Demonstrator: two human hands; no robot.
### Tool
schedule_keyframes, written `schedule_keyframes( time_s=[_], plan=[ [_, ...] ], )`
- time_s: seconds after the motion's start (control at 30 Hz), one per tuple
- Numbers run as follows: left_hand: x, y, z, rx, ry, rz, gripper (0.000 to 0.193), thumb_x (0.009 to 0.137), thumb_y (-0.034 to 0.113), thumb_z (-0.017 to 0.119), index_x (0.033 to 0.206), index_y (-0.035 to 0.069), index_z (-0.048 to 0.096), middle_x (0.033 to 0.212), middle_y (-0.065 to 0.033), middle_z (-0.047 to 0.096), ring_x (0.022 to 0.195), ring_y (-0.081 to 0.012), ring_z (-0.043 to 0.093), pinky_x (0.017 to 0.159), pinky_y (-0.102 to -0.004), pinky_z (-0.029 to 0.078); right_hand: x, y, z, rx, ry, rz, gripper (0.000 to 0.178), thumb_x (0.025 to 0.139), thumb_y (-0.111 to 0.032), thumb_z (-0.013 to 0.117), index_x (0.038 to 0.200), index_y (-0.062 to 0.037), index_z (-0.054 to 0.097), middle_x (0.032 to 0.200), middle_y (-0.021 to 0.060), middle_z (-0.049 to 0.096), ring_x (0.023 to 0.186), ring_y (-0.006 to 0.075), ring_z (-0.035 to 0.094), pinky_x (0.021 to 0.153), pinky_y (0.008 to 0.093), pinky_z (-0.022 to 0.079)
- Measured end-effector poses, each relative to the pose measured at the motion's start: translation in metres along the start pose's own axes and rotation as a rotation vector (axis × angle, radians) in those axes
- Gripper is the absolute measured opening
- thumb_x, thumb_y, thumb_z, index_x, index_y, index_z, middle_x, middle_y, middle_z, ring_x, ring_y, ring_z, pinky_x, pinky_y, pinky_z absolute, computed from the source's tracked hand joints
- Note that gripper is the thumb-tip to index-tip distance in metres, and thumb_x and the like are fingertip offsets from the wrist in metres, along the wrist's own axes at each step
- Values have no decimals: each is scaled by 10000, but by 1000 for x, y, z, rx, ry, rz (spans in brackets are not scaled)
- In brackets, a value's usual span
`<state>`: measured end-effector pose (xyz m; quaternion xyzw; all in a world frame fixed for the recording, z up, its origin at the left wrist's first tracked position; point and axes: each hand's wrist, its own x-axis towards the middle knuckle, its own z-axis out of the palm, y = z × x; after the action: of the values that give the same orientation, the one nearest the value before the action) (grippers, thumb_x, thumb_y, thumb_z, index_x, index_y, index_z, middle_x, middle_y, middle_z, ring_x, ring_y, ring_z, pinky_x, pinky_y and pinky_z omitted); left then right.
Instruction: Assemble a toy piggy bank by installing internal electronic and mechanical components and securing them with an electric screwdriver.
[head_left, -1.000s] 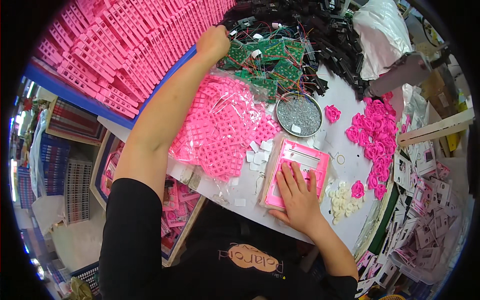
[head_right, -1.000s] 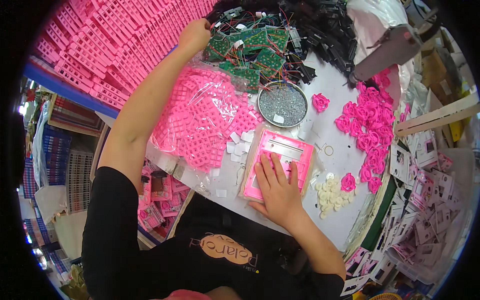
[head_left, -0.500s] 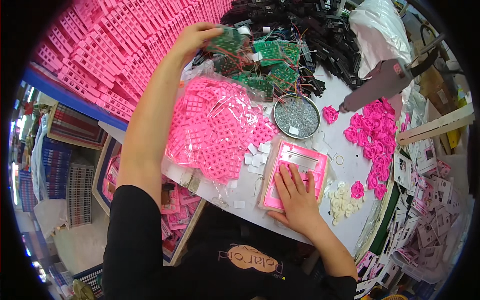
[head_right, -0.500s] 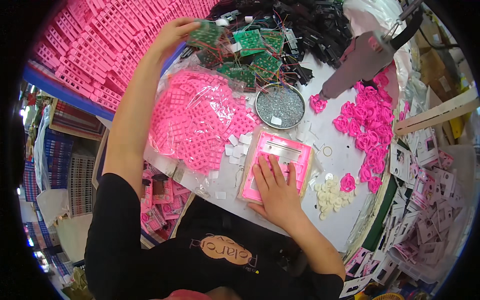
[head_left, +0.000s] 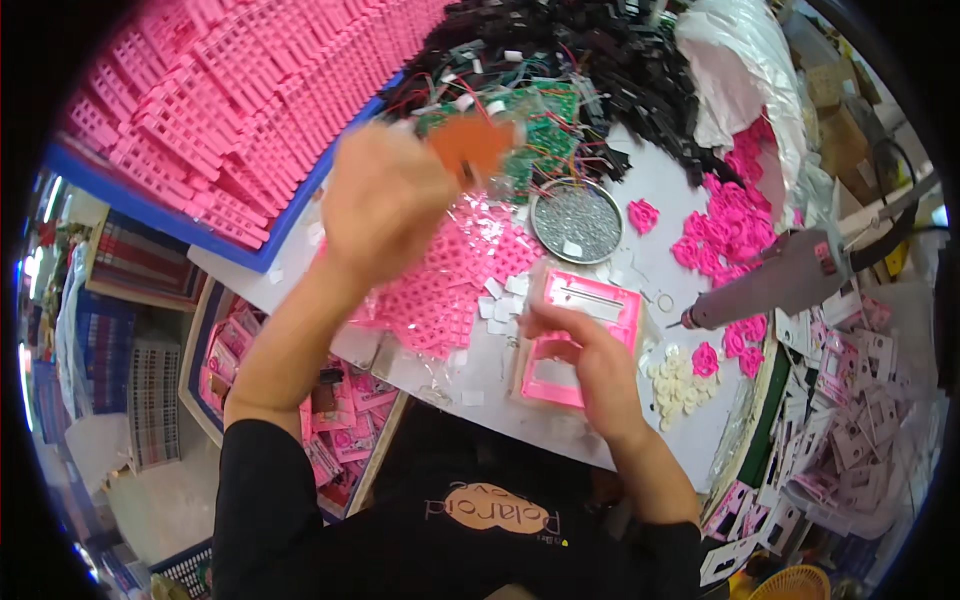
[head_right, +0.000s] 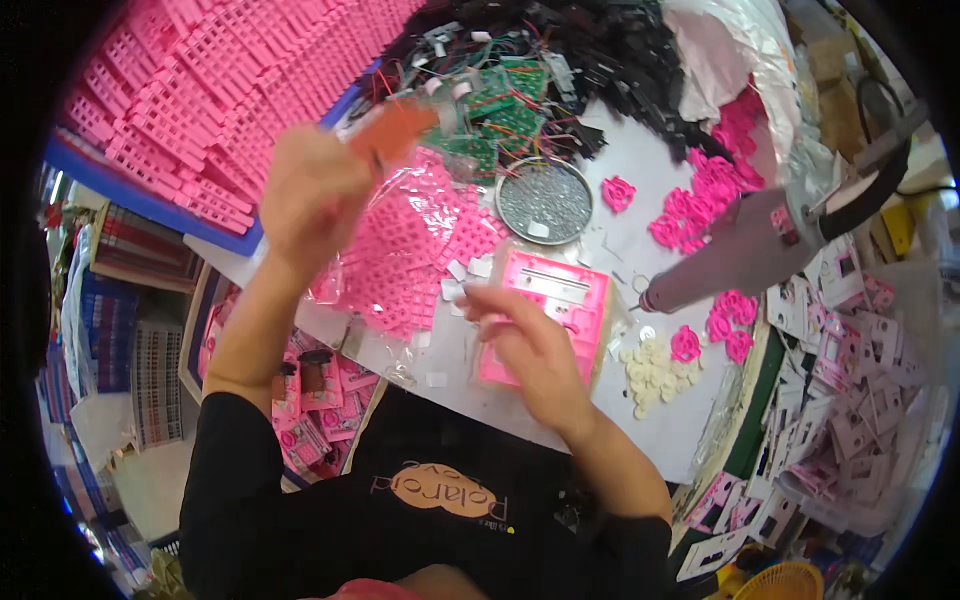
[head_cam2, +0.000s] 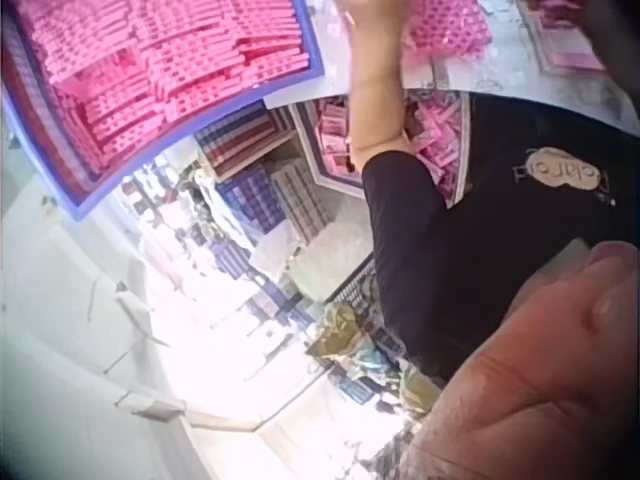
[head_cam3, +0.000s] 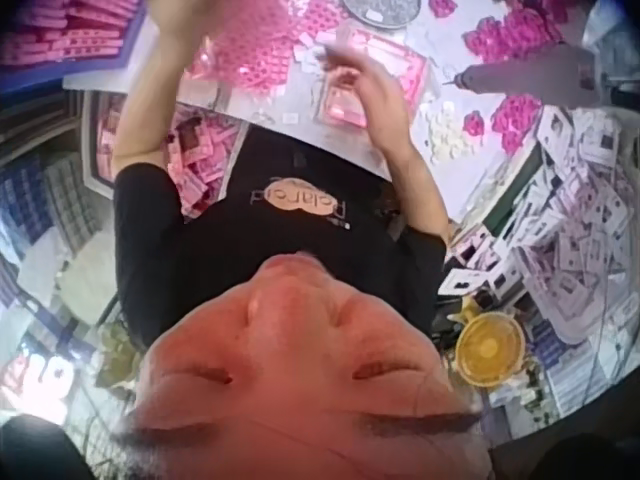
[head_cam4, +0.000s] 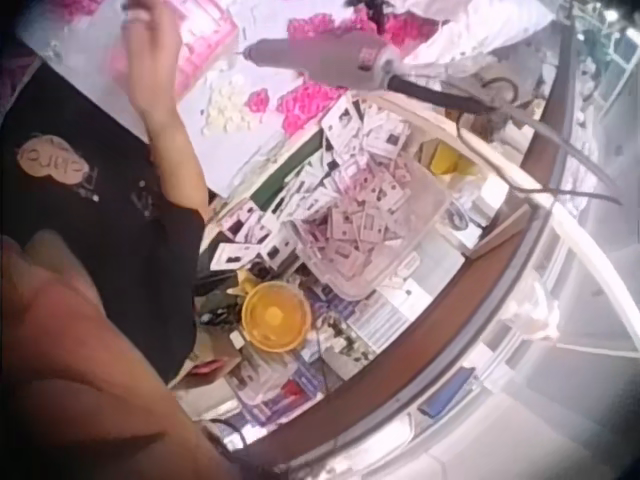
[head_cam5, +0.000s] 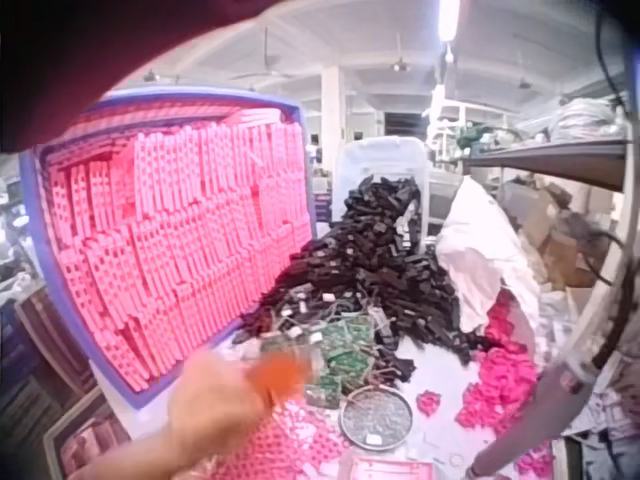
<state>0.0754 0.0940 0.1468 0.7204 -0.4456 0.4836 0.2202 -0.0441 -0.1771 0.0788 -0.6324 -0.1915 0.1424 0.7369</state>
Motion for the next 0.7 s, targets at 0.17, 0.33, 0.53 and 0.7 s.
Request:
schedule_keyframes(
  time_s=[0.17, 0.33, 0.53, 0.7],
  plan=[
    [-18, 101, 0, -264, -301, 4, 184, 723, 82, 747, 872, 95, 639, 962, -62, 640, 943, -258, 608, 839, -453, 466, 31, 1, 18, 718, 230, 76, 311, 981, -165, 618, 1264, -39, 588, 1074, 27, 646, 969, 121, 604, 848, 311, 491],
    [-36, 120, -25, -633, -119, -683, 365, 724, 33, 768, 1042, 70, 591, 1138, -121, 580, 1101, -245, 575, 1027, -431, 405, 14, -11, 4, 326, 134, 73, 253, 956, -122, 657, 1186, -36, 597, 1028, -15, 625, 892, 56, 588, 758, 246, 496],
    [-42, 132, -13, -1424, -484, -1516, 277, 935, 55, 653, 1198, -10, 596, 1139, -119, 662, 965, -190, 647, 915, -343, 510, 20, -21, 7, 158, 78, 52, 149, 953, -103, 657, 1073, -33, 600, 913, -7, 623, 753, 51, 562, 614, 220, 452],
    [-69, 123, -8, -1584, -65, -1617, 302, 970, 246, 637, 1132, -7, 601, 943, -158, 674, 573, -156, 568, 694, -356, 550, 8, -2, 2, 698, 254, 132, 78, 968, -97, 627, 1023, -54, 593, 811, 46, 627, 648, 95, 531, 543, 236, 397]
  ],
)
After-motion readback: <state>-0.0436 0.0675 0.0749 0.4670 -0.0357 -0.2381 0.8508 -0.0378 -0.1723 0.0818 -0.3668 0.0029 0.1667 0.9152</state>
